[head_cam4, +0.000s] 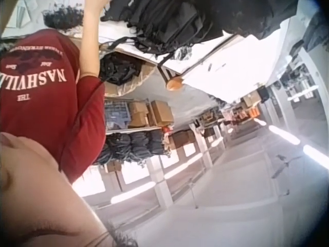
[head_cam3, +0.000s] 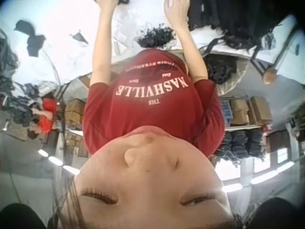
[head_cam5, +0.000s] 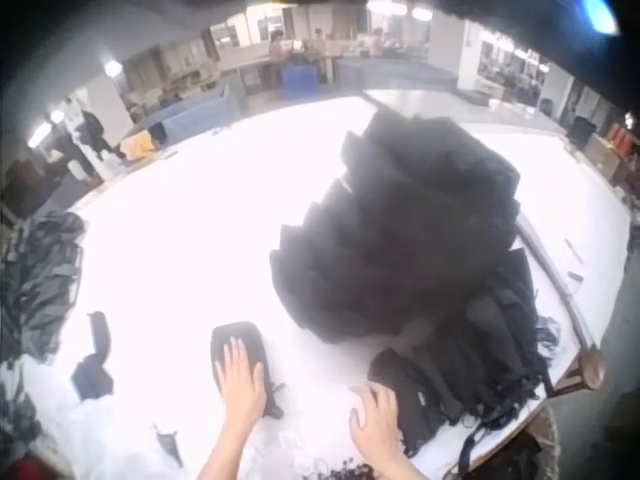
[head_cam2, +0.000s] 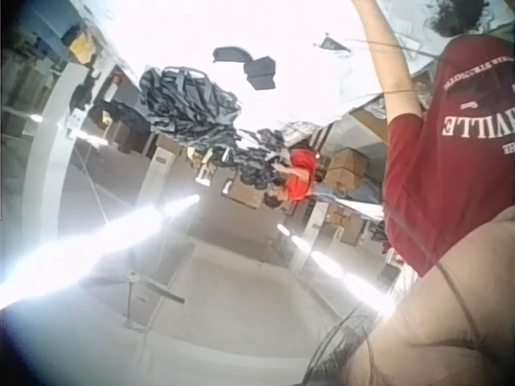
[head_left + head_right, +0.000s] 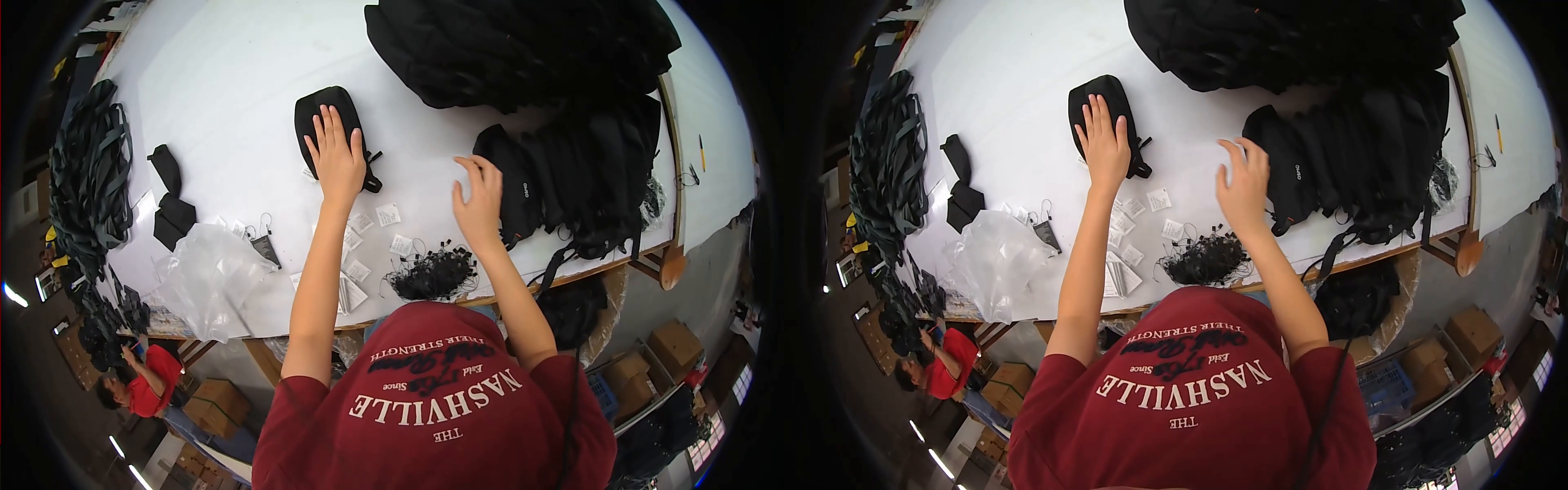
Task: The recorder is sorting and stacking black fabric pouch covers on a workbench.
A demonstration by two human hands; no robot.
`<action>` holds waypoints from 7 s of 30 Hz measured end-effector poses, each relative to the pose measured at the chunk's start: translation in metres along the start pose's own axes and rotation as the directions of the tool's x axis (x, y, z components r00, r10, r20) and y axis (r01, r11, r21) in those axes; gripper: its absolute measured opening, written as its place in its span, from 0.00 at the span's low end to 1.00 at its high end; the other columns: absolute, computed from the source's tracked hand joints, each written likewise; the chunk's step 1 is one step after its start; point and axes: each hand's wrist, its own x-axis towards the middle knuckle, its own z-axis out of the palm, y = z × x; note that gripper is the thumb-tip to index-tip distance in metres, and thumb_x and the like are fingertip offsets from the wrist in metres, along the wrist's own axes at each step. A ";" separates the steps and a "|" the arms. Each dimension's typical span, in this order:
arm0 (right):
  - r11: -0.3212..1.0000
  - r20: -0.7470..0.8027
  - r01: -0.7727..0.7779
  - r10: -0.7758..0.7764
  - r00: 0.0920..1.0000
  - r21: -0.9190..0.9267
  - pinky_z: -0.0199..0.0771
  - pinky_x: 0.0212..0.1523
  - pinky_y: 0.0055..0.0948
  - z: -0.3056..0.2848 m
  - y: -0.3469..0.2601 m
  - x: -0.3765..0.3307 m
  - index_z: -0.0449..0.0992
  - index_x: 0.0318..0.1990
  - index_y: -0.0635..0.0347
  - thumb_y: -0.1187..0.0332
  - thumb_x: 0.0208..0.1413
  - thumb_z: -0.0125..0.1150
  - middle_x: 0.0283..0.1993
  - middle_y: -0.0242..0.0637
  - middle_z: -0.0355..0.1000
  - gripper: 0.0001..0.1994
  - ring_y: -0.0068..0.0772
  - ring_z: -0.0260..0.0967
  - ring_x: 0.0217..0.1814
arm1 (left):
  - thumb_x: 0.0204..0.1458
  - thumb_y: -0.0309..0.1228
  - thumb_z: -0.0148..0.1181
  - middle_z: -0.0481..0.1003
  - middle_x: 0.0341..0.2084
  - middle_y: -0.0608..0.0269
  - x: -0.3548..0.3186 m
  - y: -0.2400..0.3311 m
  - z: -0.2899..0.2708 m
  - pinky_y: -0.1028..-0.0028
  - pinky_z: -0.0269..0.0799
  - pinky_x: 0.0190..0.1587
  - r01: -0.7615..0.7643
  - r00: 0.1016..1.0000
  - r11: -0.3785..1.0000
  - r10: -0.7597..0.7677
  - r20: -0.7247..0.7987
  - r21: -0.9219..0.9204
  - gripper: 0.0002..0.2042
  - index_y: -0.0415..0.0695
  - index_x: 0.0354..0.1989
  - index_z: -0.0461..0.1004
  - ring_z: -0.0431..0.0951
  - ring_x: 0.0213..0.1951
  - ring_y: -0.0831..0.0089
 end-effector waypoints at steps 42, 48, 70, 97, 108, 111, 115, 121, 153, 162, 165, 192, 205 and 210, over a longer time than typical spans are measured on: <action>-0.028 0.727 -0.735 0.179 0.663 0.677 0.74 0.39 0.19 -0.084 -0.031 -0.064 0.72 0.52 0.64 0.65 0.63 0.54 0.41 0.32 0.76 0.14 0.18 0.74 0.38 | 0.54 0.28 0.60 0.72 0.22 0.64 -0.161 0.130 -0.147 0.78 0.63 0.29 0.212 0.914 0.644 0.135 0.382 -0.735 0.07 0.36 0.29 0.74 0.67 0.24 0.79; -0.179 0.856 -0.840 0.014 0.517 0.511 0.76 0.44 0.21 -0.111 -0.031 -0.073 0.71 0.53 0.66 0.65 0.63 0.54 0.45 0.37 0.76 0.16 0.22 0.76 0.43 | 0.60 0.26 0.53 0.73 0.25 0.66 -0.140 0.080 -0.159 0.84 0.64 0.30 0.203 0.951 0.663 -0.308 -0.015 -0.721 0.06 0.37 0.36 0.74 0.69 0.25 0.84; 0.849 0.298 -0.115 -0.051 0.953 0.516 0.66 0.33 0.21 -0.096 -0.042 -0.097 0.69 0.56 0.60 0.63 0.61 0.57 0.31 0.31 0.69 0.18 0.18 0.64 0.31 | 0.61 0.31 0.54 0.75 0.27 0.62 -0.201 0.143 -0.141 0.79 0.70 0.31 0.346 0.924 0.343 0.037 0.380 -0.873 0.10 0.35 0.41 0.70 0.74 0.30 0.80; 0.695 0.576 -0.255 -0.275 0.770 0.672 0.70 0.34 0.21 -0.154 -0.064 -0.096 0.75 0.32 0.69 0.68 0.57 0.62 0.28 0.34 0.73 0.10 0.21 0.69 0.28 | 0.51 0.45 0.64 0.75 0.43 0.55 -0.191 0.097 -0.112 0.71 0.75 0.47 0.619 0.779 -0.209 0.040 0.626 -0.757 0.31 0.39 0.58 0.63 0.79 0.40 0.67; 0.636 -0.077 0.057 0.005 0.997 0.769 0.70 0.37 0.20 -0.134 -0.068 -0.076 0.80 0.39 0.62 0.73 0.53 0.66 0.37 0.32 0.77 0.07 0.21 0.71 0.37 | 0.43 0.28 0.70 0.77 0.36 0.56 -0.183 0.153 -0.142 0.75 0.78 0.38 0.709 0.702 -0.127 0.024 0.712 -0.694 0.24 0.34 0.49 0.70 0.80 0.34 0.72; 0.739 -0.181 0.147 -0.034 0.983 0.657 0.70 0.35 0.20 -0.137 -0.061 -0.081 0.79 0.34 0.62 0.77 0.49 0.68 0.35 0.32 0.76 0.05 0.22 0.70 0.35 | 0.45 0.29 0.69 0.77 0.35 0.56 -0.186 0.158 -0.137 0.75 0.78 0.37 0.684 0.721 -0.148 -0.015 0.693 -0.715 0.22 0.34 0.48 0.71 0.80 0.34 0.73; 0.781 -0.174 0.191 -0.106 0.979 0.594 0.69 0.34 0.21 -0.145 -0.066 -0.089 0.78 0.31 0.62 0.77 0.47 0.68 0.32 0.31 0.75 0.05 0.25 0.68 0.33 | 0.48 0.30 0.66 0.78 0.34 0.58 -0.189 0.162 -0.130 0.75 0.78 0.36 0.672 0.712 -0.236 -0.054 0.700 -0.702 0.19 0.36 0.46 0.72 0.80 0.32 0.73; 0.750 0.222 0.045 -0.252 0.942 0.660 0.67 0.34 0.25 -0.160 -0.073 -0.111 0.79 0.29 0.63 0.76 0.46 0.67 0.28 0.33 0.74 0.03 0.28 0.68 0.32 | 0.53 0.33 0.63 0.79 0.33 0.59 -0.174 0.136 -0.122 0.76 0.78 0.35 0.615 0.727 -0.347 -0.098 0.679 -0.709 0.13 0.38 0.43 0.75 0.81 0.31 0.72; 0.247 0.797 -0.820 0.211 0.566 0.516 0.66 0.35 0.22 -0.138 -0.002 -0.120 0.64 0.61 0.68 0.59 0.66 0.41 0.44 0.37 0.70 0.24 0.22 0.63 0.35 | 0.40 0.16 0.68 0.77 0.42 0.60 -0.205 0.093 -0.169 0.74 0.68 0.51 -0.034 0.956 0.758 0.215 0.199 -0.652 0.32 0.45 0.58 0.68 0.76 0.44 0.72; 0.910 0.329 -0.025 -0.124 0.936 0.413 0.69 0.48 0.24 -0.149 -0.023 -0.118 0.70 0.54 0.56 0.70 0.49 0.68 0.50 0.37 0.70 0.23 0.31 0.70 0.47 | 0.54 0.23 0.61 0.76 0.40 0.66 -0.223 0.102 -0.155 0.80 0.67 0.48 0.379 0.911 0.414 -0.008 0.413 -0.827 0.16 0.42 0.52 0.73 0.73 0.43 0.79; 0.889 0.178 0.127 -0.225 0.958 0.440 0.71 0.49 0.29 -0.143 -0.022 -0.116 0.75 0.47 0.61 0.73 0.53 0.64 0.46 0.39 0.73 0.14 0.38 0.72 0.47 | 0.55 0.25 0.60 0.76 0.37 0.67 -0.226 0.102 -0.153 0.82 0.66 0.45 0.317 0.939 0.504 -0.045 0.342 -0.804 0.12 0.41 0.48 0.76 0.72 0.40 0.81; 0.832 0.104 0.230 -0.323 0.941 0.506 0.71 0.38 0.25 -0.169 -0.029 -0.134 0.81 0.36 0.59 0.85 0.40 0.65 0.43 0.37 0.73 0.14 0.33 0.71 0.41 | 0.39 0.17 0.66 0.71 0.47 0.59 -0.238 0.073 -0.159 0.69 0.73 0.47 -0.107 0.972 0.730 0.219 0.083 -0.675 0.14 0.44 0.36 0.80 0.75 0.46 0.66; 0.797 0.556 -0.084 -0.337 0.760 0.598 0.68 0.57 0.34 -0.205 -0.038 -0.162 0.75 0.44 0.60 0.77 0.45 0.67 0.54 0.44 0.68 0.16 0.41 0.69 0.57 | 0.50 0.32 0.65 0.75 0.39 0.59 -0.252 0.097 -0.208 0.73 0.69 0.43 0.406 0.746 0.722 0.093 0.659 -0.561 0.12 0.39 0.39 0.76 0.74 0.40 0.70; 0.783 0.606 -0.407 0.050 0.794 0.470 0.72 0.47 0.28 -0.203 -0.053 -0.167 0.72 0.43 0.65 0.74 0.53 0.63 0.40 0.39 0.75 0.11 0.31 0.75 0.43 | 0.50 0.34 0.66 0.73 0.27 0.60 -0.249 0.107 -0.217 0.73 0.68 0.35 0.360 0.731 0.796 0.085 0.677 -0.488 0.11 0.38 0.34 0.76 0.74 0.31 0.69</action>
